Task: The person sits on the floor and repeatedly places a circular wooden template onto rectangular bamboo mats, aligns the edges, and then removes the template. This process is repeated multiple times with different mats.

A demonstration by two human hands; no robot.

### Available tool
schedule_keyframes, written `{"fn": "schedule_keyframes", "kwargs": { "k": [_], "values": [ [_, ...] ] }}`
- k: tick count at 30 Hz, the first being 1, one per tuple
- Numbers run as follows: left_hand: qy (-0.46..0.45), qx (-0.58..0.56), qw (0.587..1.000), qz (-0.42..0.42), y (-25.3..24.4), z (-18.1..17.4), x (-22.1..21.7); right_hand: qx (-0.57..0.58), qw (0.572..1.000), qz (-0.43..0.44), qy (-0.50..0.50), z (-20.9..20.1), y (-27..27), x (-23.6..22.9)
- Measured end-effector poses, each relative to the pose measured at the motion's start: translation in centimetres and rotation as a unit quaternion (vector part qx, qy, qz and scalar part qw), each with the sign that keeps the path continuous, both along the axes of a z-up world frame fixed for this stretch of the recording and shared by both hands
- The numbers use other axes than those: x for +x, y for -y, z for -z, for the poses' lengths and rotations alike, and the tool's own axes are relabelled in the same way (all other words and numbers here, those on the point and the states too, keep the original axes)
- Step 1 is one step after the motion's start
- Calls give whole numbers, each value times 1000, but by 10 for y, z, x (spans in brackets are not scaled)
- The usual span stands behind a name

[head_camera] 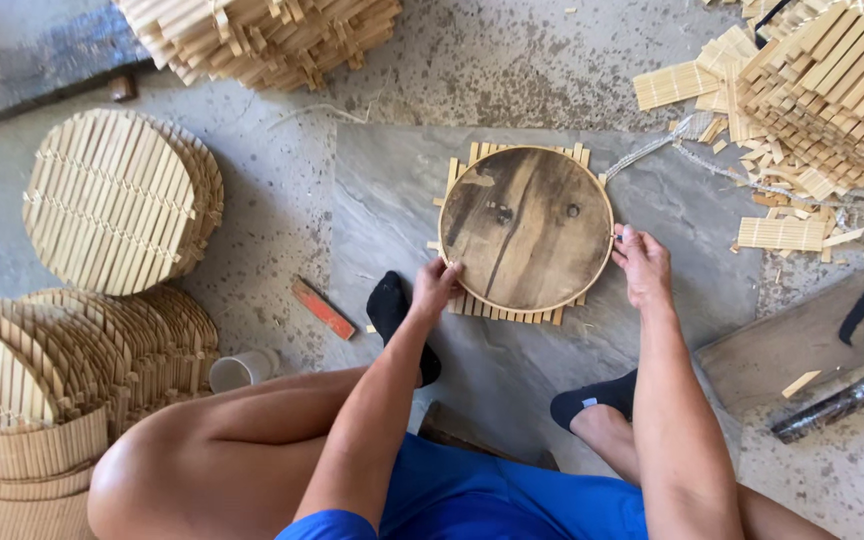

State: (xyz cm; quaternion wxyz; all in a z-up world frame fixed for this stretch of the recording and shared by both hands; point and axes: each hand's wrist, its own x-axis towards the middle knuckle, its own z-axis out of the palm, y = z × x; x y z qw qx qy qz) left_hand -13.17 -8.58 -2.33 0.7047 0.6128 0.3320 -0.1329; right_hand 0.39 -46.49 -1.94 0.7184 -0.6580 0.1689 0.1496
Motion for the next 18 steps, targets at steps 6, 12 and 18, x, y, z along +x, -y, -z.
{"fn": "schedule_keyframes", "kwargs": {
  "k": [6, 12, 18],
  "values": [
    [23, 449, 884, 127, -55, -9, 30, -155, 988, 10, -23, 20, 5, -3],
    [75, 371, 924, 46, -54, -1, 69, -243, 969, -23, -41, 26, -10, -17],
    [37, 260, 965, 18, -45, -17, 52, -179, 984, 6, -3, 16, -10, -9]
  ]
}}
